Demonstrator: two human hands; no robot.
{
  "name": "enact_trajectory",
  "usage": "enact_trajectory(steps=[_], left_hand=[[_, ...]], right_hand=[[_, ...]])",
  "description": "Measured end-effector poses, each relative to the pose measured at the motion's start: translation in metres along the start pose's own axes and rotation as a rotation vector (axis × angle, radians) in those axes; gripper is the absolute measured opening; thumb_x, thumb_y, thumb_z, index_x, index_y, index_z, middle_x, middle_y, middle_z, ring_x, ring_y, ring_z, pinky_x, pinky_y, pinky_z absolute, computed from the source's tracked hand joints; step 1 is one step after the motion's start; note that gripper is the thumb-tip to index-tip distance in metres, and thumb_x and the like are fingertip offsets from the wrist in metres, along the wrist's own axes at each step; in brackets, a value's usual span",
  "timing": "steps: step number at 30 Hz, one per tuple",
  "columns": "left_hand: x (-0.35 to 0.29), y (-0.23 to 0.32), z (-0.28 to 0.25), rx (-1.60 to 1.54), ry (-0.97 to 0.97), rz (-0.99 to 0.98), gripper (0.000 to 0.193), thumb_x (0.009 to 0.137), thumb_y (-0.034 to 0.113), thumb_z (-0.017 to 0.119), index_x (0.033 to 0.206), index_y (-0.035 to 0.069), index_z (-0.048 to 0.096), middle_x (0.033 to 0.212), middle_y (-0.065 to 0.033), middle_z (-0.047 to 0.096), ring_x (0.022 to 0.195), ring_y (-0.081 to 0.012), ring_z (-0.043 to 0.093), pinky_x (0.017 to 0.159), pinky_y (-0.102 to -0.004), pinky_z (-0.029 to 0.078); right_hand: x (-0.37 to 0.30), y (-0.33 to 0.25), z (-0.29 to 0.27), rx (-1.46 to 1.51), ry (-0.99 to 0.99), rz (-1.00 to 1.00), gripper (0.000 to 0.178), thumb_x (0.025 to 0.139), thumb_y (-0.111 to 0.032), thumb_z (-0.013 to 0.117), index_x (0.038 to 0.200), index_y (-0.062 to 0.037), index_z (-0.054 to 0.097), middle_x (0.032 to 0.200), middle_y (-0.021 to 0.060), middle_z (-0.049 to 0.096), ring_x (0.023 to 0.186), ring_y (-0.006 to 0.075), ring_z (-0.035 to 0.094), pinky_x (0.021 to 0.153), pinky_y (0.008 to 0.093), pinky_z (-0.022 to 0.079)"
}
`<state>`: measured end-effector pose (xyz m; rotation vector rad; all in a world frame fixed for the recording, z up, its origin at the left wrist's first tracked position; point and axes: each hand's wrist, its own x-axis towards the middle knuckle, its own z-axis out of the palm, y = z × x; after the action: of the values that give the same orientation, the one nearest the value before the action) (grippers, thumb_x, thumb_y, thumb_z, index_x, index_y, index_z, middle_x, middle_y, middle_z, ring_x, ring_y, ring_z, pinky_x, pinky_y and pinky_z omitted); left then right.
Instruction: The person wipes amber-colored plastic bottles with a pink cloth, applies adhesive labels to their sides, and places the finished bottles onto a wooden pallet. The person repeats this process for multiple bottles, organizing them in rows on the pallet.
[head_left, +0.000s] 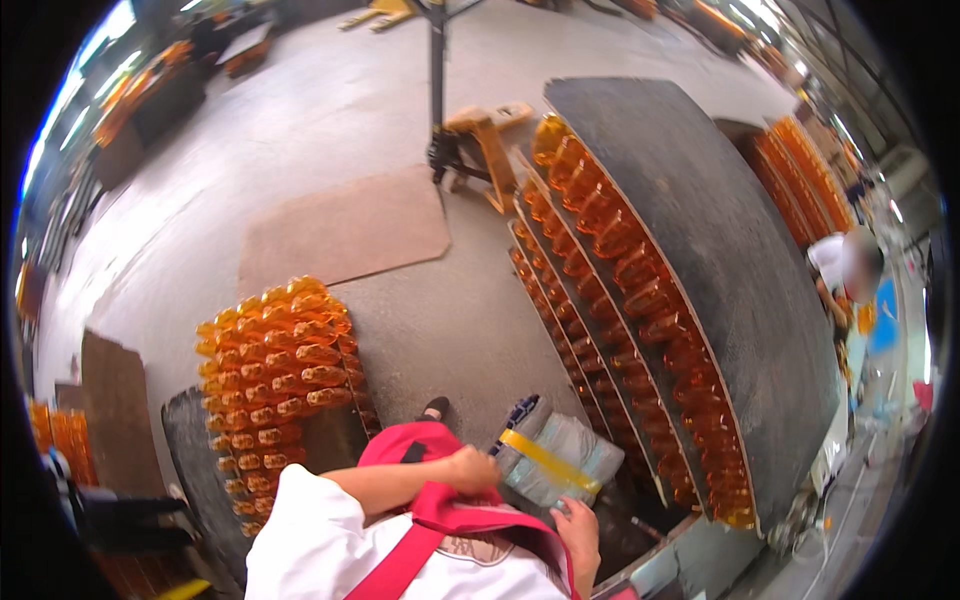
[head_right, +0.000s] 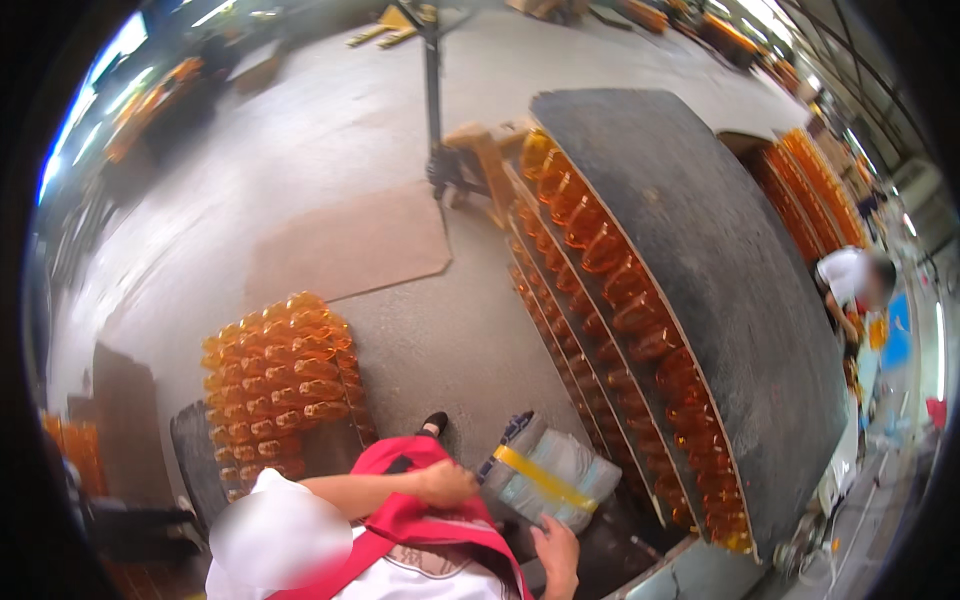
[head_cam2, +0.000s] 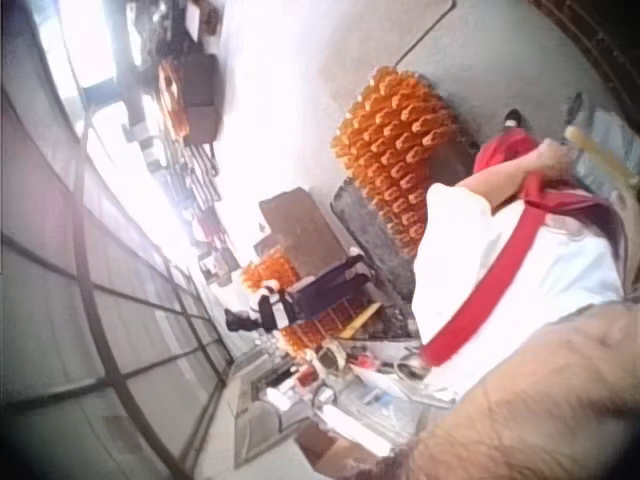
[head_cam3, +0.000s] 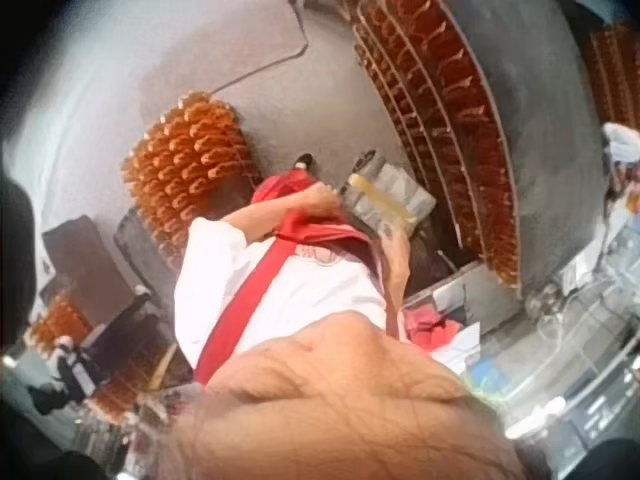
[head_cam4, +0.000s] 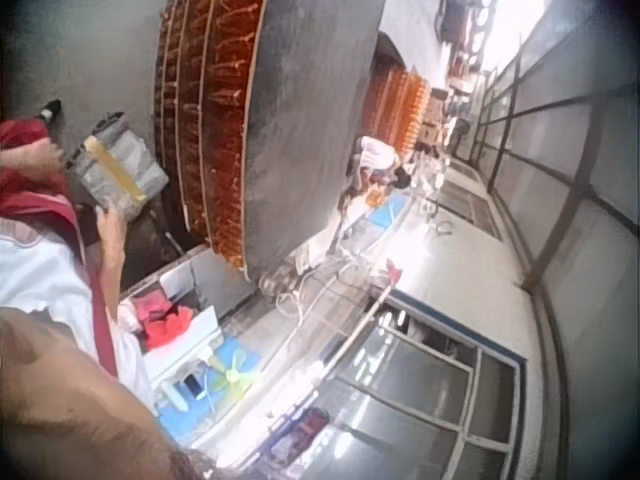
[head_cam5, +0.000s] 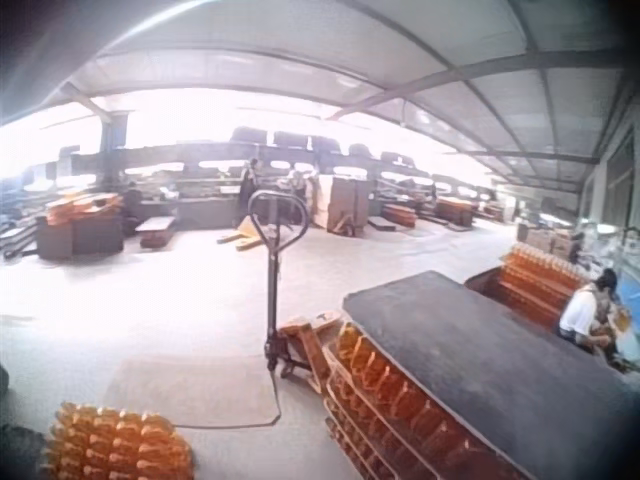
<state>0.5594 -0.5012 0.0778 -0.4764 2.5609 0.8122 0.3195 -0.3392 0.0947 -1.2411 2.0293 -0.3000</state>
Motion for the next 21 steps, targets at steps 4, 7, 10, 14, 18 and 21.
enact_trajectory(steps=[4,7,10,14,18,21], left_hand=[[-0.028,-0.075,-0.06,0.114,0.072,-0.055,0.023,0.086,0.019,0.056,0.1,0.003,0.065,0.1,-0.0164,0.069,0.092,-0.0311,0.069,0.072,-0.0444,0.055],[-0.042,-0.117,-0.076,0.138,0.06,-0.1,0.025,0.086,0.019,0.056,0.103,0.003,0.064,0.1,-0.0164,0.068,0.093,-0.0308,0.069,0.075,-0.0453,0.055],[-0.038,-0.134,-0.093,0.092,-0.054,-0.089,0.026,0.085,0.02,0.056,0.103,0.002,0.064,0.1,-0.0176,0.067,0.093,-0.0314,0.069,0.074,-0.0457,0.055],[-0.015,-0.146,-0.096,0.155,-0.136,0.075,0.027,0.084,0.019,0.057,0.103,0.002,0.063,0.1,-0.0196,0.067,0.091,-0.033,0.069,0.069,-0.0452,0.057],[0.012,-0.145,-0.114,0.202,-0.107,0.209,0.027,0.085,0.021,0.058,0.104,0.003,0.062,0.102,-0.0213,0.065,0.093,-0.0362,0.067,0.072,-0.047,0.056],[0.032,-0.142,-0.129,0.196,-0.145,0.217,0.028,0.086,0.023,0.057,0.107,0.004,0.061,0.106,-0.0207,0.065,0.099,-0.0378,0.065,0.077,-0.0491,0.055]], right_hand=[[0.035,-0.055,0.02,0.165,-0.11,0.007,0.035,0.081,-0.025,0.07,0.113,-0.0102,0.066,0.095,0.0127,0.067,0.078,0.0272,0.067,0.072,0.0386,0.053],[0.054,-0.084,0.023,0.198,-0.068,0.015,0.034,0.082,-0.024,0.069,0.113,-0.009,0.066,0.097,0.0131,0.067,0.076,0.0264,0.067,0.07,0.0373,0.053],[0.069,-0.095,0.022,0.168,0.037,0.059,0.036,0.083,-0.022,0.07,0.116,-0.0071,0.065,0.098,0.0149,0.067,0.075,0.0258,0.068,0.07,0.0348,0.053],[0.071,-0.088,0.045,0.182,0.121,0.175,0.036,0.083,-0.024,0.069,0.116,-0.0093,0.065,0.098,0.0131,0.067,0.078,0.0276,0.067,0.075,0.0377,0.052],[0.062,-0.076,0.079,0.216,0.104,0.266,0.038,0.083,-0.029,0.068,0.116,-0.0112,0.065,0.099,0.0119,0.068,0.084,0.0284,0.067,0.077,0.0385,0.052],[0.061,-0.084,0.073,0.258,0.085,0.252,0.038,0.084,-0.032,0.067,0.117,-0.0126,0.065,0.1,0.0116,0.068,0.09,0.029,0.066,0.079,0.0389,0.052]])
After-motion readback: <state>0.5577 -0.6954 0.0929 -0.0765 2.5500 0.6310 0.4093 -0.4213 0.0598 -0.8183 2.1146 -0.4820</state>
